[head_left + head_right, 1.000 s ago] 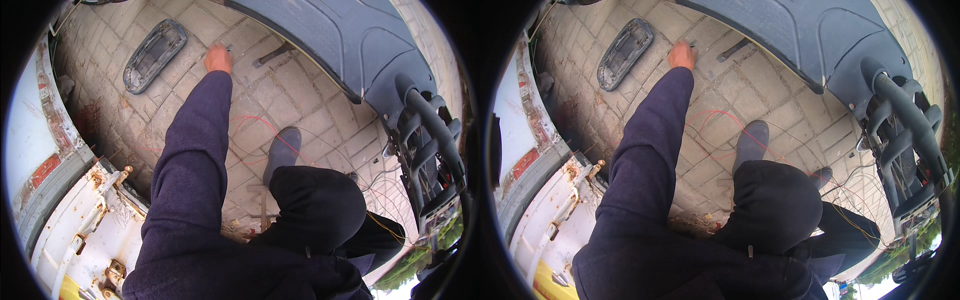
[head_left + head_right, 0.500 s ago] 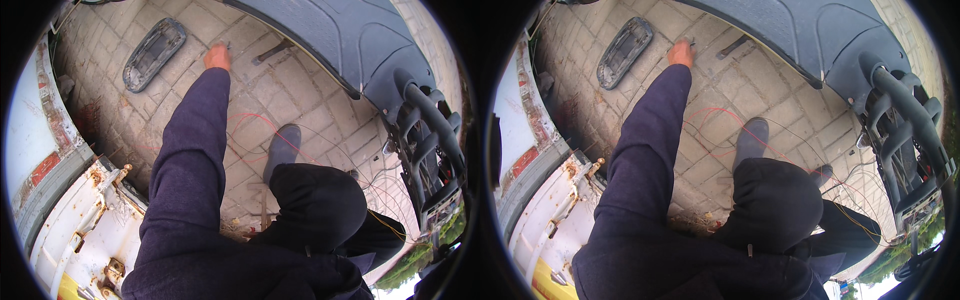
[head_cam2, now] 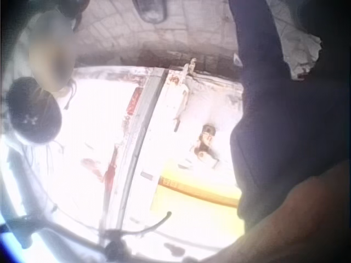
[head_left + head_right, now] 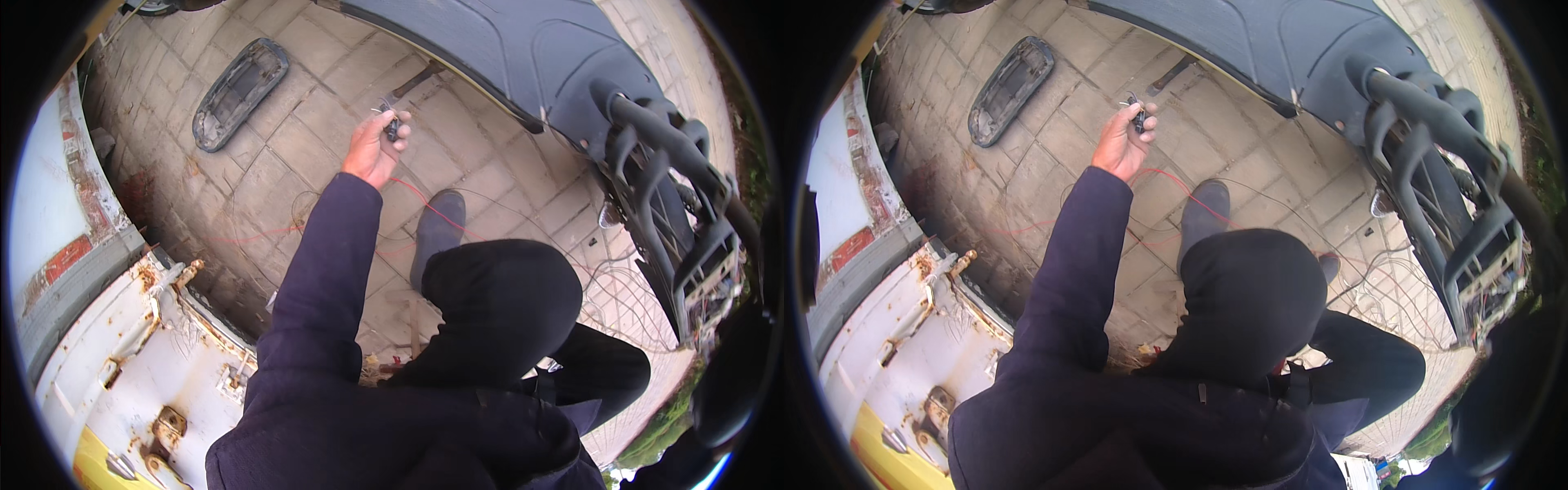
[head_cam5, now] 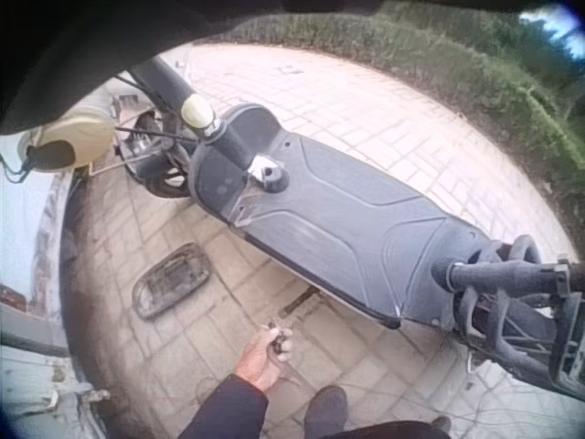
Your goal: The person sits on the ground and works on the exposed wiring of a scooter. They disconnect and reconnect white plastic connectors, separate and organize multiple colored wires, and handle a small black component. The scooter seat and frame are visible, and tools lie on the ground nearby.
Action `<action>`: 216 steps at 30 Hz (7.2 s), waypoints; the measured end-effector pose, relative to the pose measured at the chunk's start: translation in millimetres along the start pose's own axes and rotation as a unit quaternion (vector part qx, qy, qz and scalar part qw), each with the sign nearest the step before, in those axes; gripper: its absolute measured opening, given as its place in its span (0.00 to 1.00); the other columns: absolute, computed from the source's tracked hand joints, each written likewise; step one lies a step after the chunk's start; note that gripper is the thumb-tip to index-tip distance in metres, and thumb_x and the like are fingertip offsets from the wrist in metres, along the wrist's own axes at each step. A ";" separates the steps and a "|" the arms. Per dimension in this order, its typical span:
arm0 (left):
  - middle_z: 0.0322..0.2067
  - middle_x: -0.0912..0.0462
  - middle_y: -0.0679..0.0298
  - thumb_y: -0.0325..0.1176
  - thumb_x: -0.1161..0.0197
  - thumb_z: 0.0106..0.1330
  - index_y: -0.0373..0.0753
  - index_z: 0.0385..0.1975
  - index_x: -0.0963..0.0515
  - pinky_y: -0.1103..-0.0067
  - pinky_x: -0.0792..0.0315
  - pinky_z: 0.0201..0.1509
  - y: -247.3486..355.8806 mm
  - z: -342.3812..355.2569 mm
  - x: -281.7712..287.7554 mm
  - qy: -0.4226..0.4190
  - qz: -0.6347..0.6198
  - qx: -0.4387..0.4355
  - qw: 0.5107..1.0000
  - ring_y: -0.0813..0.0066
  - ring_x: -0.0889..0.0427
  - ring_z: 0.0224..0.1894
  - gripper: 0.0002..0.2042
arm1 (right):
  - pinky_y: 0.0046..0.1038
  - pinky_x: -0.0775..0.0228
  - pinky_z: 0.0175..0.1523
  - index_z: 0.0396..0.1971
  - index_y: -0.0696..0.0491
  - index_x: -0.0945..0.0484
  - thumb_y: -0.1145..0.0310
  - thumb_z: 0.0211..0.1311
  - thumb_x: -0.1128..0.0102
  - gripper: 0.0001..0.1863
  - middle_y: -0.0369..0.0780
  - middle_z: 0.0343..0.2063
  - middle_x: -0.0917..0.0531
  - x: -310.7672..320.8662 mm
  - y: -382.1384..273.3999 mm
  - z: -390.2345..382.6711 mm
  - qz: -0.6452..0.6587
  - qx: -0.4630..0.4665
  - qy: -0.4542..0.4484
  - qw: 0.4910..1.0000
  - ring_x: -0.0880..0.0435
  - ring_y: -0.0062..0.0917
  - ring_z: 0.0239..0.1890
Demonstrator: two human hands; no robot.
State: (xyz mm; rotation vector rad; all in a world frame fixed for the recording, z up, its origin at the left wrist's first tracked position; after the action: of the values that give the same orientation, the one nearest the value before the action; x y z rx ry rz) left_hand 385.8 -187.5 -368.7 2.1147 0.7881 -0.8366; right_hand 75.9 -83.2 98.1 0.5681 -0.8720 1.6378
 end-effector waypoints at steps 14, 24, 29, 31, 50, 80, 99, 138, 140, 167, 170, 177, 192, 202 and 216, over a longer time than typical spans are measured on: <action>0.36 0.24 0.63 0.31 0.44 0.72 0.40 0.41 0.26 0.84 0.34 0.29 -24.8 -254.1 -256.0 -0.242 -0.048 0.042 0.968 0.79 0.28 0.31 0.04 | 0.14 0.34 0.34 0.50 0.55 0.21 0.67 0.74 0.48 0.13 0.33 0.30 0.21 163.4 -3.5 -28.6 0.014 0.026 0.137 0.990 0.26 0.14 0.28; 0.35 0.26 0.63 0.32 0.44 0.71 0.40 0.42 0.27 0.84 0.36 0.30 -143.9 -329.1 -375.8 -0.359 0.152 0.184 0.902 0.79 0.30 0.30 0.05 | 0.15 0.47 0.29 0.44 0.57 0.23 0.66 0.74 0.49 0.11 0.28 0.23 0.28 215.1 98.4 -176.0 0.379 -0.298 0.146 0.864 0.35 0.10 0.24; 0.37 0.23 0.62 0.31 0.42 0.70 0.38 0.41 0.27 0.82 0.34 0.31 -226.7 -310.9 -365.9 -0.346 0.196 0.243 0.885 0.77 0.28 0.31 0.05 | 0.17 0.36 0.37 0.40 0.52 0.22 0.64 0.71 0.46 0.08 0.30 0.27 0.20 129.5 93.4 -285.1 0.496 -0.440 0.126 0.738 0.24 0.11 0.31; 0.38 0.21 0.61 0.32 0.42 0.70 0.39 0.40 0.28 0.81 0.33 0.31 -254.5 -297.9 -339.5 -0.301 0.269 0.252 0.880 0.76 0.26 0.31 0.05 | 0.21 0.33 0.47 0.39 0.53 0.21 0.66 0.68 0.42 0.08 0.32 0.32 0.19 91.5 92.8 -325.6 0.499 -0.518 0.125 0.684 0.23 0.14 0.38; 0.34 0.19 0.62 0.31 0.40 0.70 0.36 0.40 0.27 0.82 0.35 0.26 -318.9 -270.2 -326.9 -0.260 0.406 0.221 0.848 0.80 0.26 0.25 0.07 | 0.23 0.28 0.38 0.35 0.61 0.23 0.74 0.65 0.44 0.05 0.37 0.27 0.17 58.3 111.1 -372.2 0.500 -0.585 0.127 0.625 0.22 0.17 0.31; 0.38 0.19 0.62 0.31 0.40 0.69 0.35 0.47 0.26 0.79 0.25 0.38 -335.8 -324.7 -319.9 -0.303 0.356 0.352 0.811 0.73 0.20 0.36 0.11 | 0.20 0.32 0.35 0.39 0.57 0.17 0.66 0.65 0.36 0.10 0.32 0.27 0.19 101.9 116.4 -370.9 0.568 -0.556 0.129 0.593 0.25 0.12 0.27; 0.39 0.19 0.62 0.42 0.44 0.73 0.37 0.48 0.25 0.75 0.21 0.39 -316.4 -308.0 -294.8 -0.205 0.342 0.347 0.849 0.67 0.16 0.40 0.14 | 0.20 0.32 0.47 0.40 0.54 0.15 0.65 0.64 0.36 0.10 0.32 0.34 0.15 77.2 114.3 -360.4 0.547 -0.520 0.025 0.656 0.22 0.13 0.39; 0.37 0.20 0.65 0.34 0.41 0.71 0.36 0.45 0.24 0.73 0.24 0.48 -318.3 -275.6 -264.9 -0.160 0.287 0.238 0.914 0.75 0.21 0.40 0.09 | 0.20 0.35 0.35 0.32 0.60 0.21 0.68 0.63 0.36 0.09 0.34 0.25 0.18 42.9 109.7 -370.9 0.430 -0.505 -0.040 0.747 0.27 0.11 0.29; 0.40 0.20 0.62 0.35 0.42 0.71 0.36 0.45 0.25 0.72 0.25 0.51 -319.3 -274.6 -265.8 -0.174 0.274 0.258 0.910 0.73 0.21 0.43 0.10 | 0.20 0.35 0.35 0.32 0.60 0.21 0.68 0.63 0.37 0.09 0.34 0.25 0.18 42.0 112.9 -373.5 0.432 -0.508 -0.050 0.743 0.27 0.11 0.29; 0.42 0.18 0.60 0.31 0.40 0.69 0.34 0.50 0.26 0.74 0.26 0.50 -308.9 -262.9 -259.8 -0.187 0.283 0.267 0.902 0.71 0.19 0.47 0.13 | 0.16 0.56 0.22 0.39 0.52 0.18 0.60 0.69 0.41 0.11 0.22 0.18 0.32 43.8 111.3 -367.0 0.457 -0.562 -0.094 0.684 0.43 0.06 0.17; 0.36 0.17 0.62 0.29 0.39 0.68 0.35 0.46 0.22 0.77 0.23 0.37 -311.3 -262.4 -259.9 -0.207 0.340 0.229 0.888 0.74 0.17 0.37 0.10 | 0.17 0.51 0.23 0.37 0.52 0.20 0.58 0.68 0.40 0.12 0.24 0.19 0.31 51.1 110.8 -361.8 0.398 -0.527 -0.138 0.738 0.40 0.08 0.18; 0.30 0.16 0.62 0.30 0.35 0.63 0.33 0.40 0.21 0.81 0.26 0.26 -302.6 -267.0 -292.1 -0.278 0.402 0.133 0.862 0.78 0.18 0.30 0.09 | 0.14 0.57 0.21 0.35 0.51 0.21 0.60 0.71 0.43 0.10 0.22 0.17 0.37 73.0 106.9 -337.1 0.413 -0.524 -0.131 0.733 0.44 0.06 0.17; 0.22 0.20 0.60 0.31 0.33 0.59 0.31 0.35 0.21 0.77 0.27 0.24 -307.4 -267.8 -292.9 -0.245 0.353 0.155 0.890 0.76 0.21 0.22 0.10 | 0.16 0.61 0.23 0.34 0.52 0.21 0.62 0.69 0.40 0.09 0.23 0.17 0.37 88.5 117.1 -315.3 0.266 -0.543 -0.151 0.782 0.47 0.05 0.18; 0.20 0.19 0.59 0.32 0.34 0.57 0.31 0.31 0.21 0.76 0.25 0.22 -315.8 -258.7 -293.2 -0.238 0.318 0.157 0.904 0.72 0.19 0.20 0.10 | 0.16 0.61 0.23 0.33 0.51 0.22 0.61 0.69 0.40 0.09 0.22 0.15 0.39 84.9 128.6 -300.0 0.240 -0.517 -0.176 0.802 0.47 0.05 0.17; 0.31 0.19 0.62 0.33 0.39 0.69 0.32 0.41 0.23 0.81 0.25 0.33 -292.9 -270.3 -297.0 -0.292 0.235 0.206 0.904 0.79 0.21 0.30 0.09 | 0.16 0.52 0.23 0.37 0.56 0.19 0.63 0.66 0.39 0.11 0.25 0.20 0.29 75.9 108.9 -297.2 0.326 -0.562 -0.152 0.745 0.39 0.08 0.18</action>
State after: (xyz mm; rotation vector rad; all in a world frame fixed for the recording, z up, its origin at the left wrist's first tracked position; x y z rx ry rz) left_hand 76.2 108.2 -116.2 2.0808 -0.2327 -1.3427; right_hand -23.3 188.1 -51.9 -0.4112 -2.2389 1.2315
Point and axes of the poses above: each hand's wrist, its own z-axis towards the middle knuckle, its own x-axis out of the back of the hand, y = z × x, the point moved 7 cm from there along z, towards the middle knuckle
